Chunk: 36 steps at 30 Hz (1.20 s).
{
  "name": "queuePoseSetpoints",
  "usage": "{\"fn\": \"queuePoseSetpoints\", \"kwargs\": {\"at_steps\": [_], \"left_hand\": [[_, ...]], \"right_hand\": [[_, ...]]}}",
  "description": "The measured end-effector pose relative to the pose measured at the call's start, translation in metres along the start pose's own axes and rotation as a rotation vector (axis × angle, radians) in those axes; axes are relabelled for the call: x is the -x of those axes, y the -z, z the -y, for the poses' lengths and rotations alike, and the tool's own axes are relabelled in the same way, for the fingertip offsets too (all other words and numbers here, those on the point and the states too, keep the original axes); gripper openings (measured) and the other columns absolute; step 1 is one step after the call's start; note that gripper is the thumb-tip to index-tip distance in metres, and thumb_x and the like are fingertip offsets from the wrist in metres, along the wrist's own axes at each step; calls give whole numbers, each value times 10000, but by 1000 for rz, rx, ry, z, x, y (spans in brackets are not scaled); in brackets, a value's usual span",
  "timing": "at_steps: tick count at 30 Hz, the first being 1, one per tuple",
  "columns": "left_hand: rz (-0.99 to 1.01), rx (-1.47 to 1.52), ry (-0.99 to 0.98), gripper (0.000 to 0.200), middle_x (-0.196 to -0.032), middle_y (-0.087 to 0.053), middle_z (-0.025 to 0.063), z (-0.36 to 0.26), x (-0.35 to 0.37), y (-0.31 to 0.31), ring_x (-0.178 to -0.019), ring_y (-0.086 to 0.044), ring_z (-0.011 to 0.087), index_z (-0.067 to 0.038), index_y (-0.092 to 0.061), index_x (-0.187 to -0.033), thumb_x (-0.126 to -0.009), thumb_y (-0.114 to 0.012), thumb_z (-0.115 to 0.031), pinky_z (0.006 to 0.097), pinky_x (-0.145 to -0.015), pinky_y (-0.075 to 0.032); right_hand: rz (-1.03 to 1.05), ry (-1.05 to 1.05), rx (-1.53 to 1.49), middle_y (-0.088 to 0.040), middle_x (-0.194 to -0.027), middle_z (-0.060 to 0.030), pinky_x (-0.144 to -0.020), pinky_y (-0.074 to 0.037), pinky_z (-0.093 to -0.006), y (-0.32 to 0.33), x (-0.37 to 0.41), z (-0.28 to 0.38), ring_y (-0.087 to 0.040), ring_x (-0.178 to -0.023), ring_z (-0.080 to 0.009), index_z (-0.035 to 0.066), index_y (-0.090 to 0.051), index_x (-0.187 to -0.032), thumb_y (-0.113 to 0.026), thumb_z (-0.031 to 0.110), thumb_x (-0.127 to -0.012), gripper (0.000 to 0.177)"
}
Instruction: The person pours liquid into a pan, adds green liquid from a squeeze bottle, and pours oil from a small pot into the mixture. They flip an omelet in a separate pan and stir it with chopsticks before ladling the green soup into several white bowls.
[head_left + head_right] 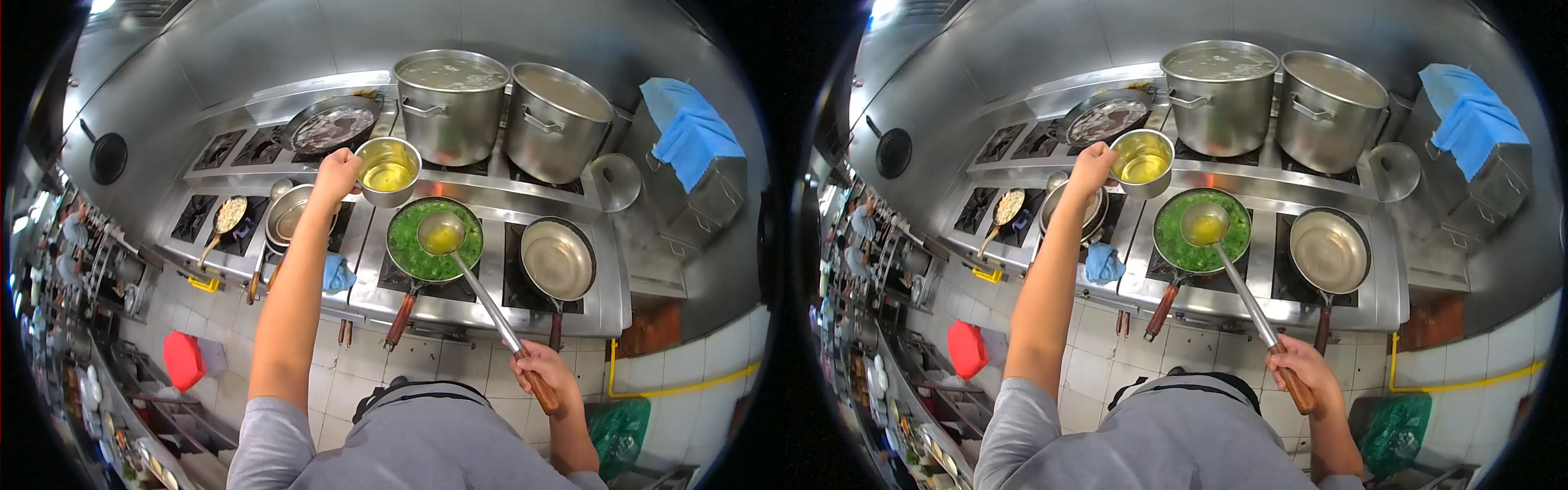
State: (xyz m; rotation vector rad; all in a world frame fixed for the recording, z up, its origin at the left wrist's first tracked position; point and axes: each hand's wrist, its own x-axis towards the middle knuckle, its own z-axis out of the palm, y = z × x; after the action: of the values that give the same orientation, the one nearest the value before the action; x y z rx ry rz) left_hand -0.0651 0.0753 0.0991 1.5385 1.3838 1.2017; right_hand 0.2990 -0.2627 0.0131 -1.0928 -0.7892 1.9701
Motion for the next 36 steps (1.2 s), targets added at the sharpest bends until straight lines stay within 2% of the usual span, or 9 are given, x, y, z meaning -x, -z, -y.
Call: {"fn": "queuePoseSetpoints", "kwargs": {"at_steps": [2,5,11,15,22,29,36], "left_hand": [[-50,6,7,190,-662,-533,22,1,9,-5,-572,-540,123,-54,-521,-709,-840,-591,-173,302,-456,-507],[-128,-21,43,191,-666,-548,46,9,21,-9,-576,-552,141,-21,-532,-729,-833,-592,-170,313,-450,-502],[-162,-12,123,179,-658,-541,50,27,57,-3,-548,-553,146,-24,-530,-733,-829,-587,-163,315,-440,-495],[-211,-3,196,175,-655,-524,37,39,92,3,-556,-554,140,-40,-513,-731,-833,-589,-160,309,-444,-494],[-261,42,204,206,-655,-498,15,50,160,19,-562,-526,115,-62,-488,-710,-853,-606,-154,294,-446,-480],[-292,133,266,239,-646,-469,-18,67,223,40,-550,-487,87,-112,-444,-699,-880,-597,-146,262,-463,-438],[-388,242,358,209,-648,-467,-38,110,287,67,-542,-454,67,-134,-451,-723,-887,-580,-135,238,-476,-385]], "right_hand": [[23,-26,12,-545,-770,-57,-420,-420,-235,4,-5,5,-543,-489,-126,-31,-419,-1345,-574,98,-856,529],[69,2,63,-556,-777,-57,-420,-421,-230,14,-24,8,-547,-504,-114,-30,-466,-1268,-583,108,-852,453],[119,44,178,-565,-766,-48,-438,-431,-241,25,-73,22,-538,-499,-109,20,-516,-1005,-575,126,-866,185],[93,60,260,-560,-750,-43,-438,-436,-246,39,-98,38,-533,-490,-111,35,-501,-934,-579,130,-866,141],[49,134,299,-548,-756,-30,-462,-448,-248,82,-106,58,-547,-500,-119,53,-525,-952,-607,155,-861,159],[-44,91,340,-555,-751,-35,-443,-439,-250,104,-48,69,-542,-491,-117,42,-520,-989,-587,125,-868,161],[-57,38,272,-573,-755,-49,-425,-432,-245,80,15,57,-546,-484,-113,18,-523,-1048,-566,70,-842,216]]}}
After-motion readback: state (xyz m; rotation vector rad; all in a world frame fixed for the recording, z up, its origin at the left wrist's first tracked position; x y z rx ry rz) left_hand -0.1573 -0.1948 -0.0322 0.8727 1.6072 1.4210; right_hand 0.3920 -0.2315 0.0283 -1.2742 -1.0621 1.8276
